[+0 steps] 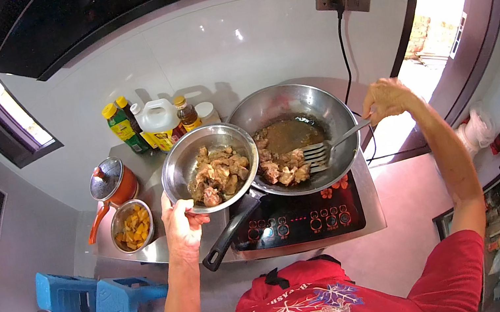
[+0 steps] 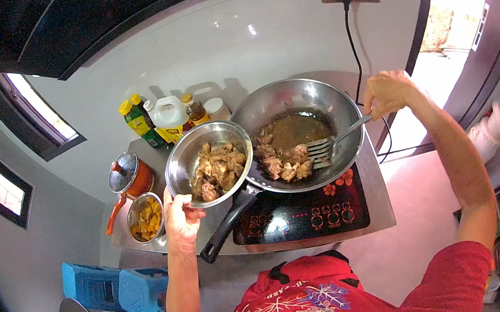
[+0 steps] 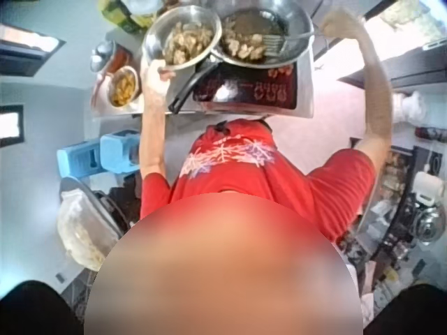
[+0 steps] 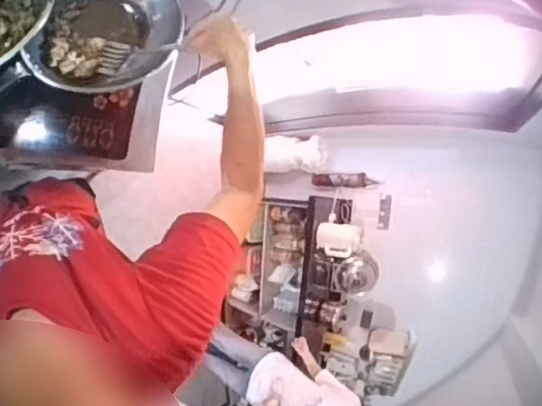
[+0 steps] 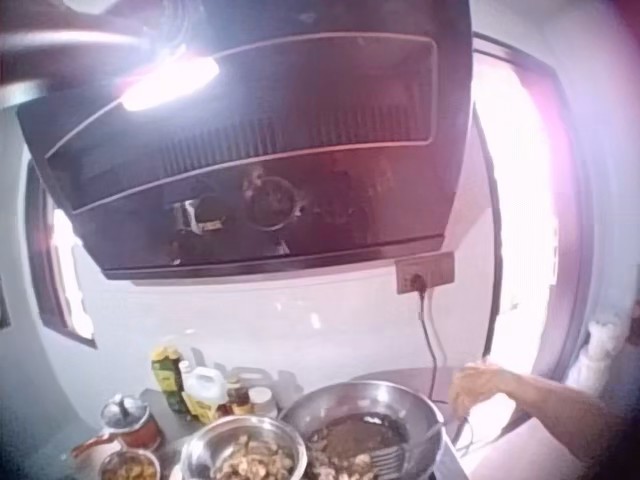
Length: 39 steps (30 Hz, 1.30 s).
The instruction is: The person transfers cooked meat from a wok into a metal bowl using a spatula. They then add chopped yellow vegetables to the wok and stir them. Finally, the person moves to the sink to rinse a bowl.
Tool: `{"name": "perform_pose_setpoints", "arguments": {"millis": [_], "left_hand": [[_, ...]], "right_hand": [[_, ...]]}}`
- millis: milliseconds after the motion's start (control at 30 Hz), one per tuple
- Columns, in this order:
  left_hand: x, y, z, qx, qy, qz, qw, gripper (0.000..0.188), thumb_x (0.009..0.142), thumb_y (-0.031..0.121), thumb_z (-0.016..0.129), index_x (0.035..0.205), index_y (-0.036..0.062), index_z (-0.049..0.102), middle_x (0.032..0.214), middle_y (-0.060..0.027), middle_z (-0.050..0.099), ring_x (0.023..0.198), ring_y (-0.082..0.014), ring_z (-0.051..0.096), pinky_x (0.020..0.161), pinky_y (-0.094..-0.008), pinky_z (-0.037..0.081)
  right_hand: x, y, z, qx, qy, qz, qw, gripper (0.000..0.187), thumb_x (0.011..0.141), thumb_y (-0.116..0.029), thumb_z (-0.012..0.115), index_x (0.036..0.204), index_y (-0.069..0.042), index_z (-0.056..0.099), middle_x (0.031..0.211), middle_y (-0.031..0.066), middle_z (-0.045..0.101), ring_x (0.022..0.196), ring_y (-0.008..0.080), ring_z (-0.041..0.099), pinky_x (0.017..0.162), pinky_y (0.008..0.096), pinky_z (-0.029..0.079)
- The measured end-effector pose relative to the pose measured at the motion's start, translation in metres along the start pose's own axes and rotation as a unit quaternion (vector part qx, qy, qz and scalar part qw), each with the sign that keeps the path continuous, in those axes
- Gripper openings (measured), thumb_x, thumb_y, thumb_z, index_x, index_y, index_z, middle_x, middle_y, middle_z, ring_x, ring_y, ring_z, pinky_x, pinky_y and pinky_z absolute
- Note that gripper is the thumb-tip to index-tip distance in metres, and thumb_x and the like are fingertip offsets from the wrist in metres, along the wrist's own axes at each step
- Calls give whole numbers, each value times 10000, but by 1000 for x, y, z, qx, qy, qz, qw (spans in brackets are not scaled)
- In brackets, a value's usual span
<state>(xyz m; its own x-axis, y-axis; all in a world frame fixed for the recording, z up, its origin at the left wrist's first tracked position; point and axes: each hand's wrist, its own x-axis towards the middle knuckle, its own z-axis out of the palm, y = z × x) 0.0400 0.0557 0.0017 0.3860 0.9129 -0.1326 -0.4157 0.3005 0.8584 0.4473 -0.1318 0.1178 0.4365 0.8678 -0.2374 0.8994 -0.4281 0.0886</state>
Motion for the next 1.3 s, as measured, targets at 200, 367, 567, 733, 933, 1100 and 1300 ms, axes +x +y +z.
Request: {"name": "perform_pose_setpoints", "arguments": {"millis": [200, 367, 567, 733, 933, 1100, 1300], "left_hand": [[-2, -3, 2, 11, 3, 1, 1000, 478, 731, -9, 459, 1205, 36, 428, 744, -72, 549, 438, -187, 574, 374, -293, 542], [-2, 1, 3, 19, 8, -2, 1000, 488, 730, -6, 463, 1214, 41, 427, 737, -69, 537, 447, -184, 577, 376, -285, 542], [0, 5, 6, 25, -10, 2, 1000, 515, 731, -5, 465, 1242, 45, 417, 752, -65, 531, 472, -175, 585, 390, -279, 551], [4, 8, 9, 22, -38, 5, 999, 521, 736, -10, 462, 1252, 50, 417, 786, -73, 542, 483, -168, 586, 388, -265, 544], [14, 7, 14, 28, -61, 1, 998, 560, 732, -23, 449, 1282, 69, 409, 852, -101, 578, 463, -175, 575, 363, -264, 521], [24, 7, 16, 28, -79, -23, 996, 608, 722, -38, 442, 1314, 84, 376, 922, -145, 587, 493, -217, 601, 358, -272, 523], [29, -3, 29, 15, -92, -48, 994, 568, 726, -49, 452, 1275, 88, 405, 889, -142, 587, 493, -221, 604, 349, -276, 516]], "right_hand": [[22, -17, 73, 181, 42, -38, 982, 309, 644, -349, 704, 940, -265, 728, 905, 38, 690, 920, 220, 621, 768, 383, 498], [22, -20, 96, 256, 85, -58, 961, 305, 662, -303, 689, 952, -213, 727, 853, 74, 694, 824, 244, 640, 735, 378, 494], [-8, 3, 91, 358, 99, -56, 927, 262, 663, -200, 708, 904, -98, 731, 724, 94, 690, 630, 175, 643, 623, 322, 501], [-43, -1, 61, 331, 106, 4, 938, 276, 633, -168, 727, 894, -79, 729, 698, 84, 685, 605, 138, 616, 592, 300, 478], [-71, 1, 26, 291, 173, 32, 940, 238, 654, -155, 713, 875, -69, 731, 717, 74, 684, 620, 123, 593, 588, 287, 468], [-102, -27, -38, 261, 186, 74, 944, 236, 666, -147, 700, 865, -23, 722, 736, 92, 686, 611, 117, 580, 579, 275, 459], [-102, -68, -46, 274, 234, -4, 933, 248, 700, -171, 682, 919, -58, 711, 709, 58, 669, 607, 147, 591, 567, 291, 443]]}}
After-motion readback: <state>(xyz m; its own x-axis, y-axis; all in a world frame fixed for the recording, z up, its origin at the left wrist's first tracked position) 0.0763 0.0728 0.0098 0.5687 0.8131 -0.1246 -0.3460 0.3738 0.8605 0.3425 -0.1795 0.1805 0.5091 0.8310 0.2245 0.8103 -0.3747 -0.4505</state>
